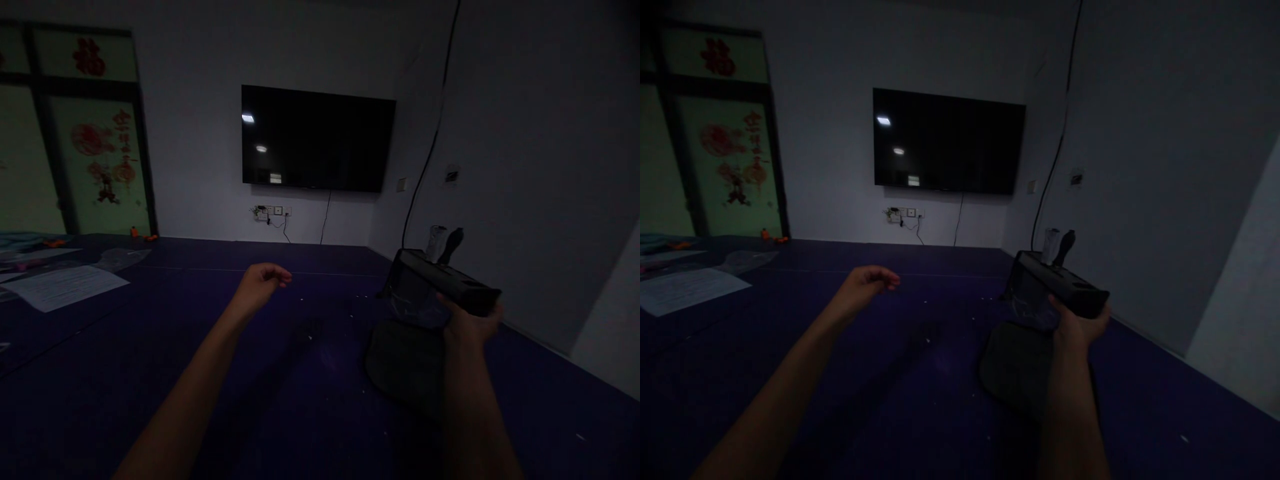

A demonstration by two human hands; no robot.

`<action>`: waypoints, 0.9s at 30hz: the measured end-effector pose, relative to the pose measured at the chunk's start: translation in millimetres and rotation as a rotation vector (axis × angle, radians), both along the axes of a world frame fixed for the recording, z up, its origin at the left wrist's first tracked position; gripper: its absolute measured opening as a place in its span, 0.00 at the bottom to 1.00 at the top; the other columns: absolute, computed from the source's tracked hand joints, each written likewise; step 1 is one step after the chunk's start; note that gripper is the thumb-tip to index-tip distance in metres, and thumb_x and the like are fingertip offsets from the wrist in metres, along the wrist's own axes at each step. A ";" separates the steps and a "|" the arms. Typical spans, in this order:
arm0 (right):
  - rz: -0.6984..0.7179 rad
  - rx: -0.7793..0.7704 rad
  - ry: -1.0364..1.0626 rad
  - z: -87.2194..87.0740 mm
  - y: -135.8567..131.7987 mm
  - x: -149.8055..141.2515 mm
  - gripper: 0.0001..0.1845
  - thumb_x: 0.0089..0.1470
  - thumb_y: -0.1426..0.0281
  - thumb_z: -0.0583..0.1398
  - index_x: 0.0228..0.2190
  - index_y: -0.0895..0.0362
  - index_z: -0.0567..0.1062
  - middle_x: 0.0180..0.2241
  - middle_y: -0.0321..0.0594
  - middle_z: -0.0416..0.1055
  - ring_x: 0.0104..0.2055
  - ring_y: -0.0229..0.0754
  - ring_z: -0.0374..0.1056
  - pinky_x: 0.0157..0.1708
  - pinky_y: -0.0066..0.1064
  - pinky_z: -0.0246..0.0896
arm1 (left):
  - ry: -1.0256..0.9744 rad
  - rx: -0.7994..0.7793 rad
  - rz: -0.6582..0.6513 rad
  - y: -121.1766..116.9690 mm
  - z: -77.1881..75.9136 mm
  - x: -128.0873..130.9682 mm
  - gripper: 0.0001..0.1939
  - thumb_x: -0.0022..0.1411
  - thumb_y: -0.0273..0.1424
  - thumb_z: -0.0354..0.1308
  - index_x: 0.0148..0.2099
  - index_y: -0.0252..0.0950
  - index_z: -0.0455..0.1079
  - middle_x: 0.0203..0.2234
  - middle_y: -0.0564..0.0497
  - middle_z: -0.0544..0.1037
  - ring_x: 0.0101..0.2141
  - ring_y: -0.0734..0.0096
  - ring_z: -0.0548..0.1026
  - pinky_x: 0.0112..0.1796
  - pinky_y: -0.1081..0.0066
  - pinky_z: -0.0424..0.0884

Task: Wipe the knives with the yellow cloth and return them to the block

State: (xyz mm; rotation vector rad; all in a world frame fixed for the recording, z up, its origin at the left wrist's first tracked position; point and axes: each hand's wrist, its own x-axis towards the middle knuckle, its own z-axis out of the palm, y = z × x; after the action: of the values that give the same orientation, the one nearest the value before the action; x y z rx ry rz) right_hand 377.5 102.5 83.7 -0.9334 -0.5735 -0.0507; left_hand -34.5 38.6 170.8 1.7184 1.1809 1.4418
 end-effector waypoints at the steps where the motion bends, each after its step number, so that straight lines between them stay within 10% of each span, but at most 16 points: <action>1: -0.001 0.033 0.015 6.2 -3.4 -2.6 0.57 0.24 0.67 0.68 0.54 0.64 0.48 0.58 0.57 0.52 0.59 0.56 0.52 0.53 0.44 0.57 | -0.004 -0.008 0.003 -0.3 0.6 0.2 0.12 0.47 0.17 0.47 0.29 0.33 0.71 0.25 0.51 0.77 0.26 0.77 0.73 0.34 0.74 0.68; 15: 0.324 0.367 0.004 89.1 -57.3 -57.8 0.49 0.13 0.76 0.71 0.45 0.51 0.68 0.45 0.36 0.69 0.49 0.46 0.64 0.43 0.38 0.65 | -0.055 0.058 -0.062 -0.8 -3.1 0.0 0.19 0.46 0.31 0.64 0.43 0.34 0.70 0.43 0.42 0.75 0.45 0.60 0.73 0.47 0.59 0.67; 27: 0.971 0.011 -0.027 88.6 -51.1 -139.2 0.26 0.18 0.77 0.69 0.28 0.53 0.74 0.26 0.29 0.72 0.31 0.39 0.68 0.33 0.30 0.63 | -0.078 0.164 -0.198 12.1 -12.7 -5.1 0.49 0.40 0.34 0.68 0.63 0.39 0.49 0.62 0.37 0.50 0.61 0.50 0.49 0.57 0.51 0.49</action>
State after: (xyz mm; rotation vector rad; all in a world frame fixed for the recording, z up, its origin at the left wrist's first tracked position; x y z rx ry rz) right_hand 238.3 51.4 172.3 -0.5655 -0.9978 0.8036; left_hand -39.5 50.7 158.1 1.8139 0.8457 1.5027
